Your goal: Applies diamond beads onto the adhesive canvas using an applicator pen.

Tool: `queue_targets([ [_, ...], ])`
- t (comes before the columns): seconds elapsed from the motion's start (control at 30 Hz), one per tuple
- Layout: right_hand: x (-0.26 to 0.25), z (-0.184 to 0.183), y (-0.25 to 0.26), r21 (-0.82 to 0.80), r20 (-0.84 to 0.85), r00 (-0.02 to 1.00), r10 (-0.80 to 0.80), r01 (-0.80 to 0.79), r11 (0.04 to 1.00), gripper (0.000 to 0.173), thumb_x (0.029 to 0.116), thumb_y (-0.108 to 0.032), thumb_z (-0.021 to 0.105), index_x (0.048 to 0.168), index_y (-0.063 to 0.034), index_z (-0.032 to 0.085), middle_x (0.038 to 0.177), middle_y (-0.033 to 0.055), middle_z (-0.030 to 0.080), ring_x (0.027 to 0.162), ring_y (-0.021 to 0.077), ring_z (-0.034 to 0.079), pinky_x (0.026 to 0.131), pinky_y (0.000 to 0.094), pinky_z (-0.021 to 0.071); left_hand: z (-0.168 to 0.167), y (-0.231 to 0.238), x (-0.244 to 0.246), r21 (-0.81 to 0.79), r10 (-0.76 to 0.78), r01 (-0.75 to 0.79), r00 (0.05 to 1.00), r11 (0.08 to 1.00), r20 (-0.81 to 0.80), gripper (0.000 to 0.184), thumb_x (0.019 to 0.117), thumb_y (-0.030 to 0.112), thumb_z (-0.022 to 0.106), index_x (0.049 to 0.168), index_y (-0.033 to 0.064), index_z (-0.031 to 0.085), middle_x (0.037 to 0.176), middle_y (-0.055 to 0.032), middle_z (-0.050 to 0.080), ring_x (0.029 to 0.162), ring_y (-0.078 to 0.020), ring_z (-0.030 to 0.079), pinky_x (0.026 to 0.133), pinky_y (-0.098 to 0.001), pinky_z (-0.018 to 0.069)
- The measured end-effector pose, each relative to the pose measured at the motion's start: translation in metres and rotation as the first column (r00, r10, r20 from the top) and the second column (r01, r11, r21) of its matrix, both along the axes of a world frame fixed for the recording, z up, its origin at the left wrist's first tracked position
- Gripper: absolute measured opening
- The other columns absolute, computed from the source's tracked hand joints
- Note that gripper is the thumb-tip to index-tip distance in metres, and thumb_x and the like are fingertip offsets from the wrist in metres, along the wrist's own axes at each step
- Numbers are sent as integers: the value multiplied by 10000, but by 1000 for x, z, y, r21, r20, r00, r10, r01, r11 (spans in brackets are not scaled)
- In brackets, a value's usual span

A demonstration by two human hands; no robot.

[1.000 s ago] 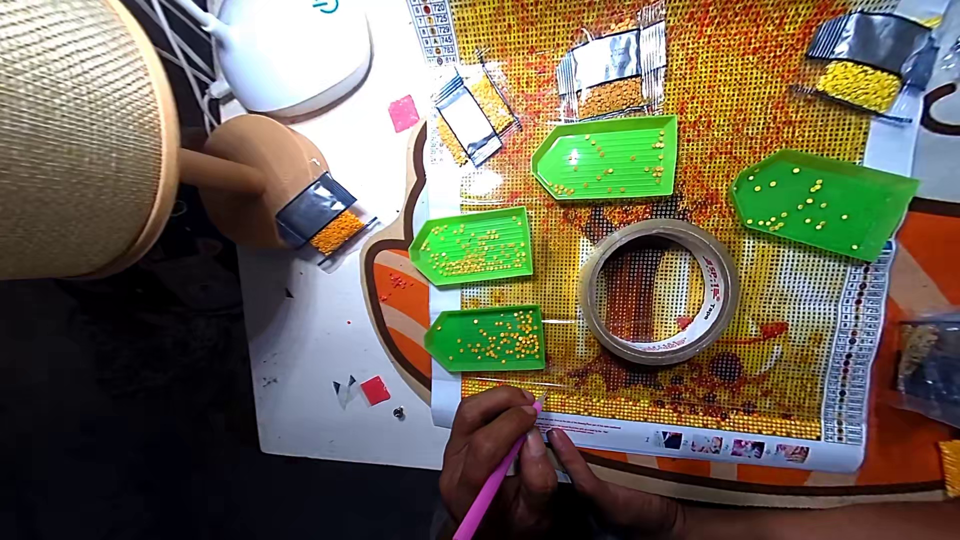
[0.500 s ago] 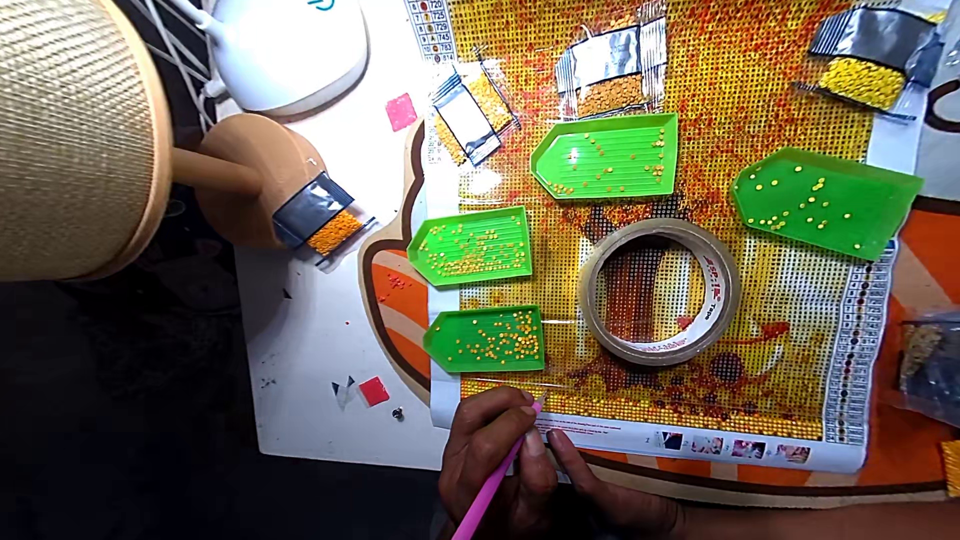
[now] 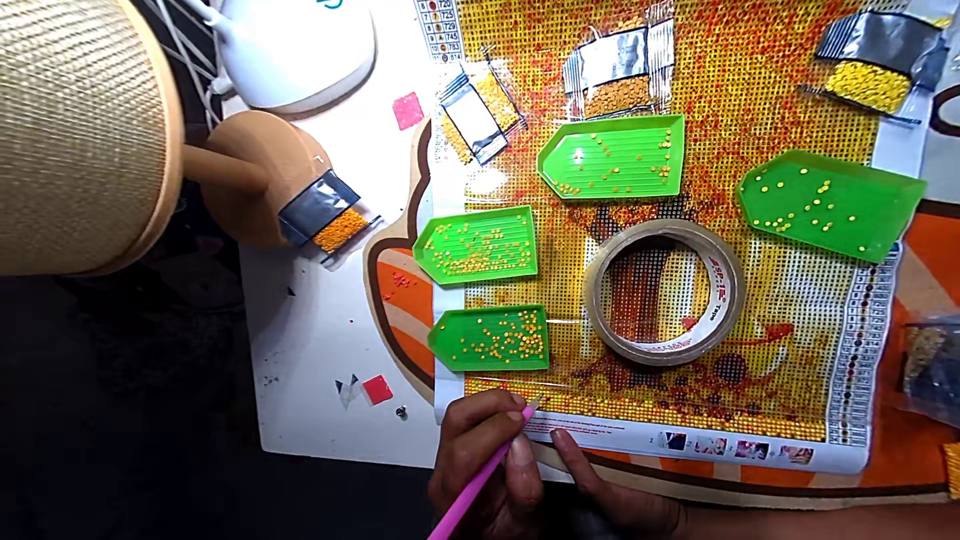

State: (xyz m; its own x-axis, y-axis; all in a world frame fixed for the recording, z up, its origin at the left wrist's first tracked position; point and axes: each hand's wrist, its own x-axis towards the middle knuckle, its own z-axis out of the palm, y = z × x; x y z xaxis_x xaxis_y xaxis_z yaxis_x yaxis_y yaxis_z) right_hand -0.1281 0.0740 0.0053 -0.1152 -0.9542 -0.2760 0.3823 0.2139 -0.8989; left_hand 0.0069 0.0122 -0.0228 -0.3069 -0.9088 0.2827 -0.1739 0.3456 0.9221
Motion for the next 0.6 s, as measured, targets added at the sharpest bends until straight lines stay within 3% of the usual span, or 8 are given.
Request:
queue_targets([
  [0.1,1,2,0,24,-90,994,56,-55,998,369,1044,-245,542,1245,43,654,1204,69,715,1175,3,616,1046,163,451,-2,1,-1,-21,12,-11,1000,1000,16,178,920,221,660,1074,139,698,1057,-48,687,975,-211,678,837,-350,590],
  [0.2,-6,-16,9,-103,-97,989,108,-118,988,400,1060,-240,519,1318,53,606,1288,90,680,1260,28,583,1092,171,438,-3,2,-4,-38,5,-3,999,999,41,185,915,225,660,1057,115,701,1049,-54,683,965,-207,674,830,-339,589],
  [0.3,-1,10,-7,80,-116,989,93,-84,993,339,1026,-217,564,1222,40,667,1180,68,722,1158,7,625,1039,158,452,-4,3,-6,-47,0,3,999,999,54,177,919,226,656,1047,110,695,1041,-52,680,962,-197,675,830,-328,587],
  [0.37,-1,12,-9,77,-304,936,179,-163,984,339,1041,-228,532,1226,20,672,1178,66,723,1156,14,628,1039,157,449,-4,3,-7,-44,-4,6,999,999,53,175,916,222,657,1041,106,697,1040,-57,681,964,-205,679,833,-339,592],
  [0.43,-4,10,-5,105,-555,784,279,-266,958,321,1050,-245,517,1237,-43,682,1186,37,723,1168,15,626,1049,162,445,-4,2,-7,-42,-11,14,998,999,55,176,915,220,660,1037,102,703,1051,-64,680,970,-213,680,836,-346,595],
  [0.53,-17,-25,35,82,-186,962,200,-187,979,346,1026,-192,578,1329,-37,634,1326,58,663,1284,51,572,1126,218,423,-4,3,-8,-33,-18,20,997,999,69,183,910,224,659,1034,98,706,1057,-64,680,972,-216,677,837,-348,594],
  [0.6,-21,-47,57,40,-94,983,159,-155,987,373,1023,-210,591,1372,-80,614,1384,21,632,1328,44,536,1148,231,413,-4,3,-7,-25,-29,31,997,999,78,189,913,227,657,1042,98,706,1068,-65,677,982,-220,676,845,-353,595],
])
